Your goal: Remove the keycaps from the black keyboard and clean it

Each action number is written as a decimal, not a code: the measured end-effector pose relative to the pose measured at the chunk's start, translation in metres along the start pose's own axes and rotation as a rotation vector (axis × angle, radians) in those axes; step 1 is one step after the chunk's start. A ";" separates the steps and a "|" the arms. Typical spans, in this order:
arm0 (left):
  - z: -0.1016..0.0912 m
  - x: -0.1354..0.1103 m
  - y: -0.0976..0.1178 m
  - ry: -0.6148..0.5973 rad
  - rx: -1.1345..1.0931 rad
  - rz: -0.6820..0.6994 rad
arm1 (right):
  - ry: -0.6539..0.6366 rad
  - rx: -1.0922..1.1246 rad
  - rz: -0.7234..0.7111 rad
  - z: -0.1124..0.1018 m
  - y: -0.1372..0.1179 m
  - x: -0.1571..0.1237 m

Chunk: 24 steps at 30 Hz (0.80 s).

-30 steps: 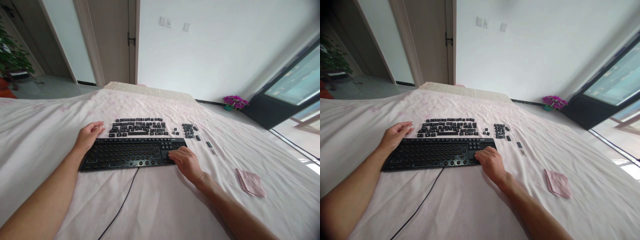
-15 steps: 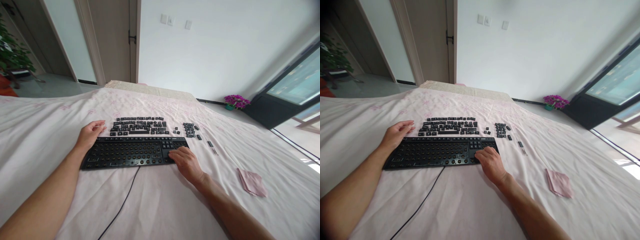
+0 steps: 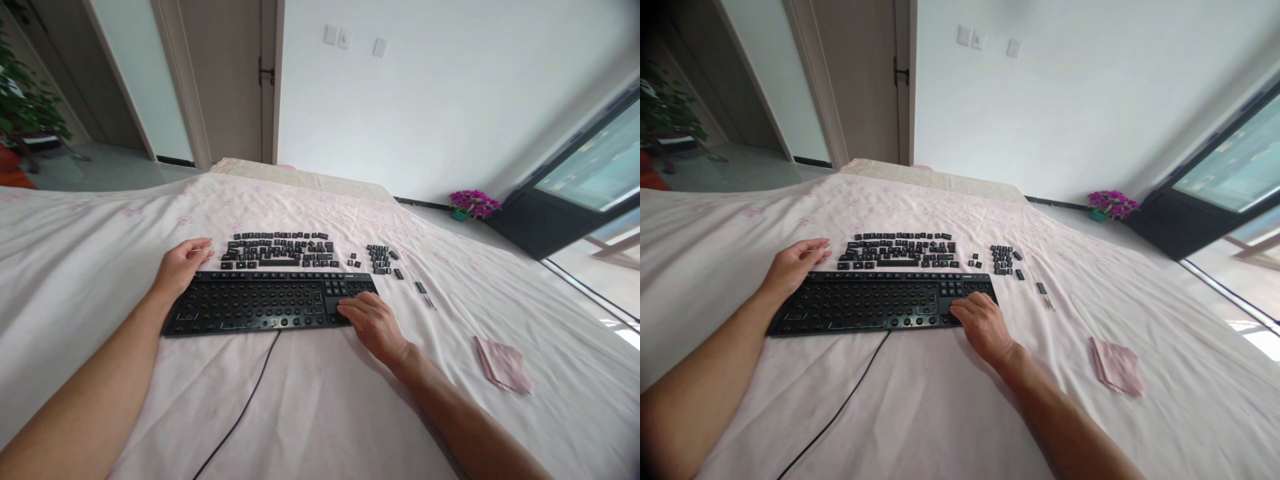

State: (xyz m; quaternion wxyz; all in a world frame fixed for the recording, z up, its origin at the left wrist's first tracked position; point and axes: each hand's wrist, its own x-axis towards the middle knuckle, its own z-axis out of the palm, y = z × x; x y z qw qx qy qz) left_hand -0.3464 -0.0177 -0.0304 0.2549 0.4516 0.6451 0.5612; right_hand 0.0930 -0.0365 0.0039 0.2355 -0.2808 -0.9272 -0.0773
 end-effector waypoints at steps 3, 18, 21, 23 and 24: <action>0.000 0.000 -0.001 -0.004 0.006 0.001 | -0.007 -0.003 -0.009 -0.002 0.000 0.002; -0.001 -0.001 -0.001 -0.026 0.040 -0.001 | -0.035 0.000 0.028 0.001 -0.002 -0.002; -0.001 0.000 -0.002 -0.025 0.050 0.000 | -0.001 0.047 0.063 0.000 -0.001 -0.003; -0.001 0.000 -0.002 -0.024 0.047 -0.002 | 0.033 0.083 0.089 0.000 0.000 -0.003; -0.001 0.000 -0.002 -0.023 0.045 -0.005 | 0.046 0.096 0.096 0.001 0.000 -0.003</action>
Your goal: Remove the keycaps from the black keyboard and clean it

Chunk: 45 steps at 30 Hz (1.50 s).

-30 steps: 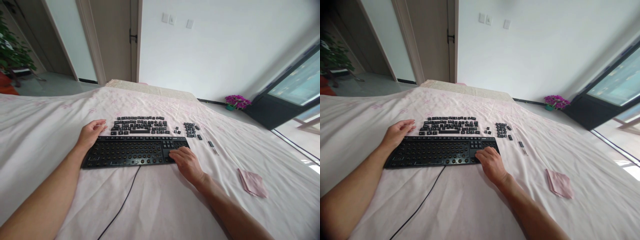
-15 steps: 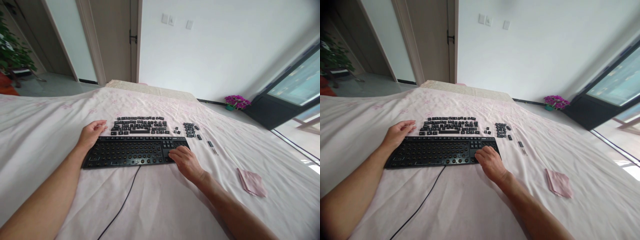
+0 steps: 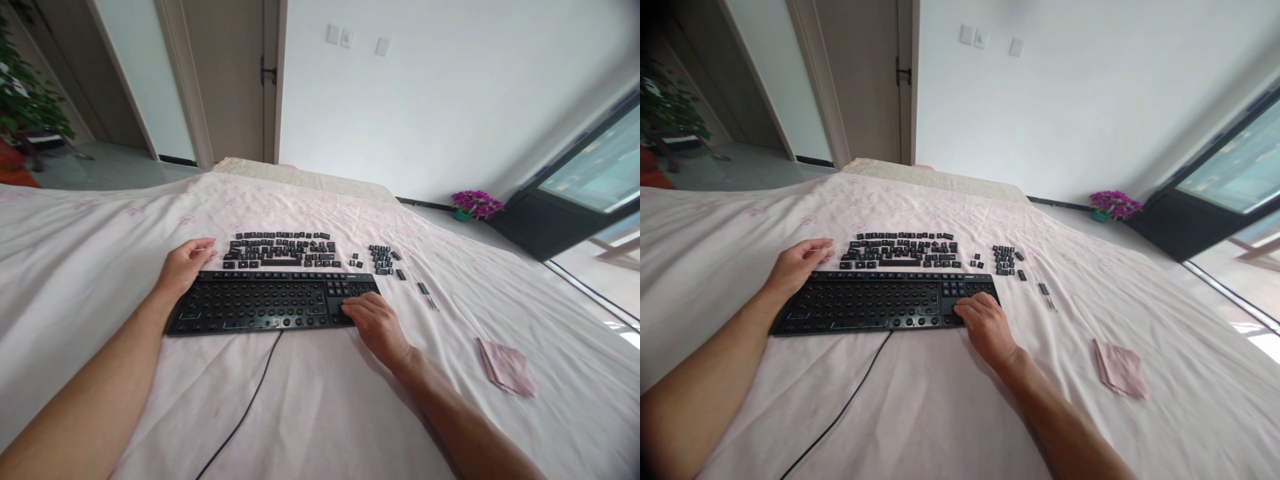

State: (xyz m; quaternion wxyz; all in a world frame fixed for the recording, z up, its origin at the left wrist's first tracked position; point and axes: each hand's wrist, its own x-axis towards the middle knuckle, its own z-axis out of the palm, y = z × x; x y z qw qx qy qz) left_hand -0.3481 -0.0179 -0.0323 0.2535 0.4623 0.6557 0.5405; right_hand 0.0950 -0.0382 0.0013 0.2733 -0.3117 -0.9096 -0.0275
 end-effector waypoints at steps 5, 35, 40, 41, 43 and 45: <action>0.000 0.000 0.001 0.000 0.007 -0.014 | -0.007 -0.016 -0.016 0.003 -0.001 0.001; 0.000 -0.004 0.007 -0.005 0.043 -0.032 | -0.083 0.171 0.204 -0.014 -0.004 0.008; -0.001 -0.003 0.006 0.002 0.041 -0.041 | 0.132 0.129 0.357 -0.016 0.049 0.021; -0.001 -0.002 0.005 -0.001 0.038 -0.043 | 0.138 0.072 0.376 -0.017 0.061 0.024; -0.001 -0.002 0.003 -0.005 0.026 -0.046 | 0.102 -0.017 0.424 -0.018 0.083 0.032; -0.001 -0.001 0.004 -0.004 0.009 -0.050 | 0.052 -0.077 0.463 -0.017 0.101 0.039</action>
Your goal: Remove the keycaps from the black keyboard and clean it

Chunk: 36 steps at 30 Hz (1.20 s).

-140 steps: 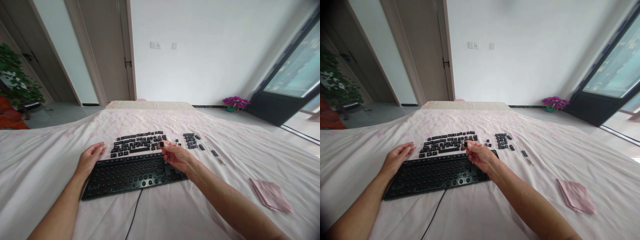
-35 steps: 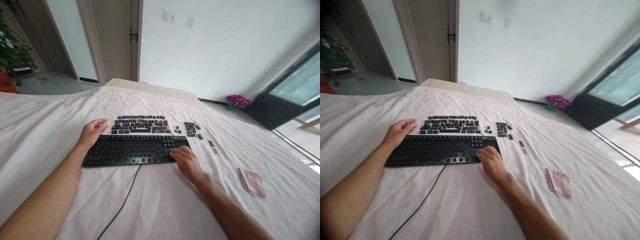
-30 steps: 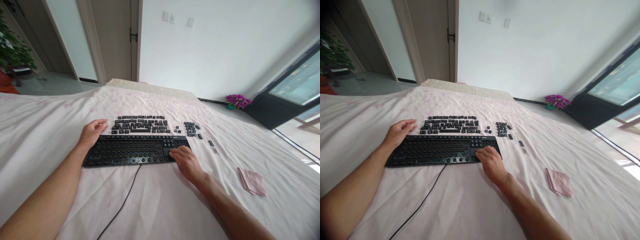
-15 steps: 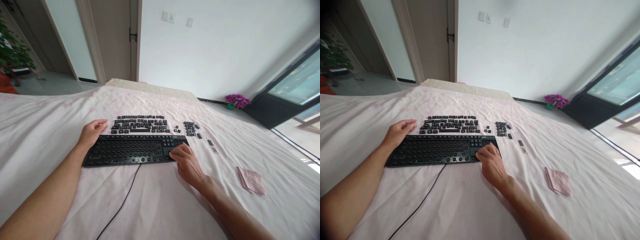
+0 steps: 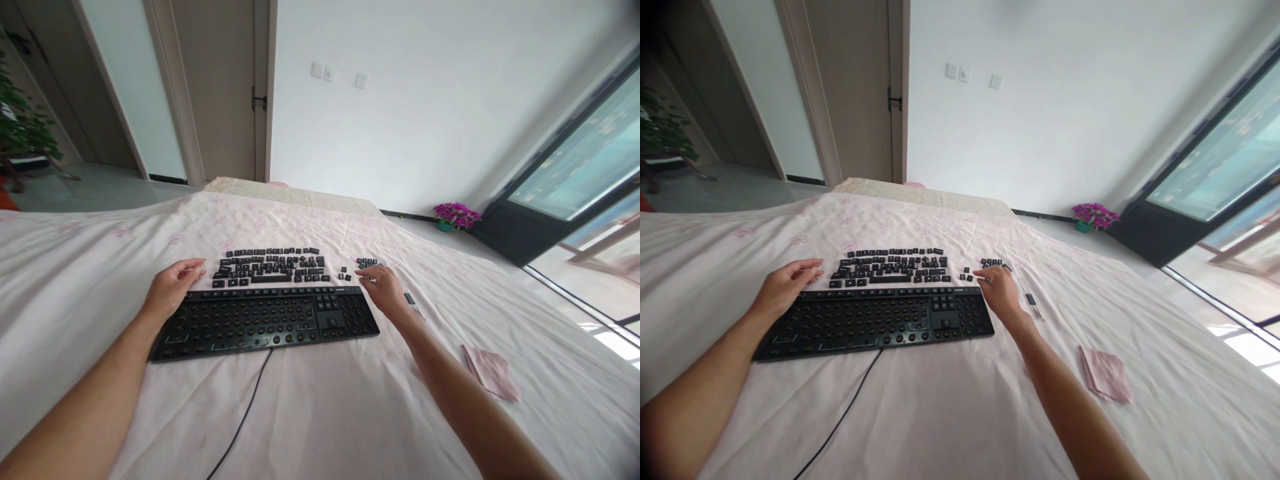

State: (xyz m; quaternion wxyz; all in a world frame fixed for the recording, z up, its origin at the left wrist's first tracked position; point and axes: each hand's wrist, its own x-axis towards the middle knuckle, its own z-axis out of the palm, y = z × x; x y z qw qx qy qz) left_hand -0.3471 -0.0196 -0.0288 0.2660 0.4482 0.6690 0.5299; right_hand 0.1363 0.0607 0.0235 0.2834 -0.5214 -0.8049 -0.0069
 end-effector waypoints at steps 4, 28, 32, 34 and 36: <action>0.001 -0.002 0.004 0.006 -0.005 -0.010 | -0.090 -0.064 0.075 0.008 0.014 0.023; -0.001 0.001 0.000 -0.001 0.030 0.001 | -0.240 -0.341 -0.203 0.035 -0.006 0.046; -0.001 0.001 0.000 -0.004 0.027 0.005 | -0.285 -0.414 -0.254 0.036 -0.010 0.049; -0.002 0.000 0.001 -0.008 0.030 0.009 | -0.305 -0.435 -0.292 0.036 -0.013 0.051; -0.002 0.000 0.001 -0.011 0.034 0.006 | -0.330 -0.431 -0.326 0.036 -0.016 0.052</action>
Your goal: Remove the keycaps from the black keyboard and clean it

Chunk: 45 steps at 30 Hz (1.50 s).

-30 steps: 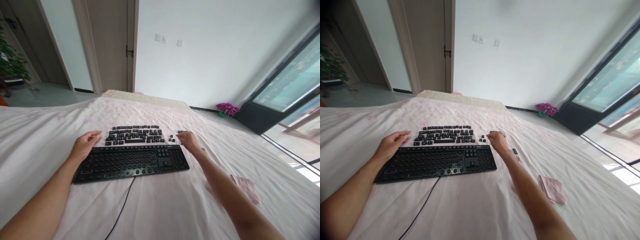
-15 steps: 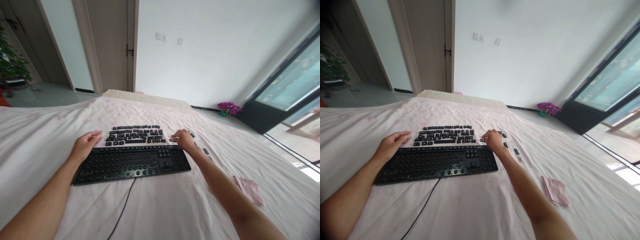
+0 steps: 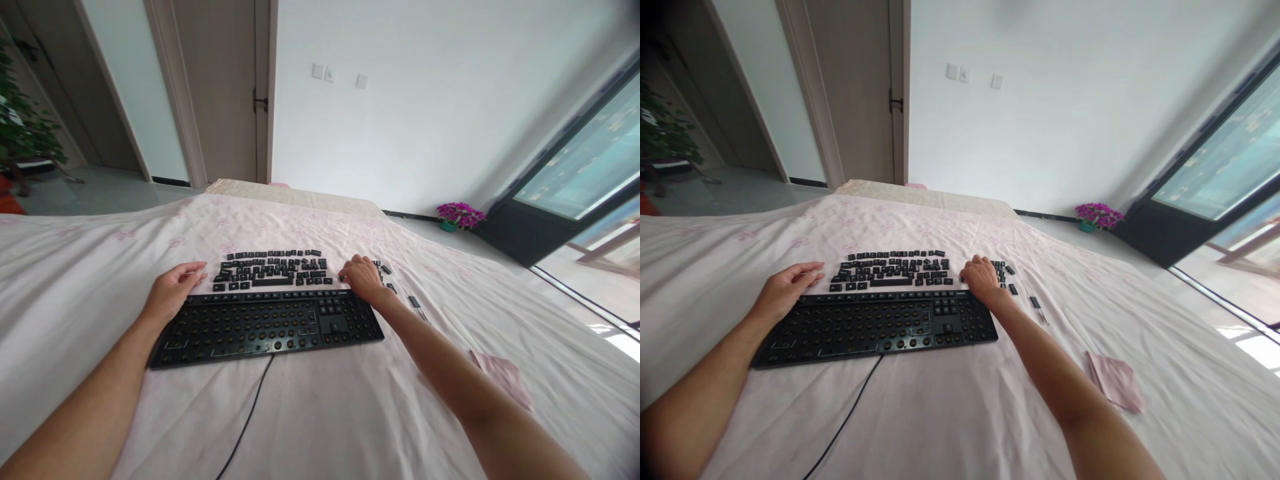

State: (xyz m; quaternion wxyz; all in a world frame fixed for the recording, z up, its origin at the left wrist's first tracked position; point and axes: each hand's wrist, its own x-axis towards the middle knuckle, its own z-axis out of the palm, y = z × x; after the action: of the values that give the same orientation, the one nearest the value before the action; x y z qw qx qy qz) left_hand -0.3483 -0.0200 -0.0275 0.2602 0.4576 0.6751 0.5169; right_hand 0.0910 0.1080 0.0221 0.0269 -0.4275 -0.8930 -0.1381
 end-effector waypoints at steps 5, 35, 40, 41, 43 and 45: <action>0.001 0.001 -0.003 -0.007 -0.001 -0.013 | -0.036 0.050 -0.040 -0.006 -0.002 0.006; 0.002 0.002 -0.003 -0.005 -0.006 0.002 | -0.139 2.302 0.626 -0.055 -0.083 -0.050; 0.001 0.003 -0.005 -0.010 -0.008 0.002 | -0.046 2.163 0.615 -0.065 -0.091 -0.054; 0.001 0.004 -0.006 -0.012 -0.006 0.001 | -0.032 2.137 0.616 -0.066 -0.092 -0.055; 0.000 0.004 -0.008 -0.013 0.001 0.003 | -0.002 2.058 0.609 -0.066 -0.092 -0.058; -0.001 0.005 -0.010 -0.012 0.011 0.006 | 0.028 1.906 0.588 -0.061 -0.090 -0.061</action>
State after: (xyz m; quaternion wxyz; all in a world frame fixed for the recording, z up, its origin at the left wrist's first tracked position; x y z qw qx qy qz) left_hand -0.3545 -0.0165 -0.0363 0.2600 0.4641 0.6748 0.5114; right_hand 0.0561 -0.0088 0.0505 0.4024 -0.4299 -0.4892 0.6434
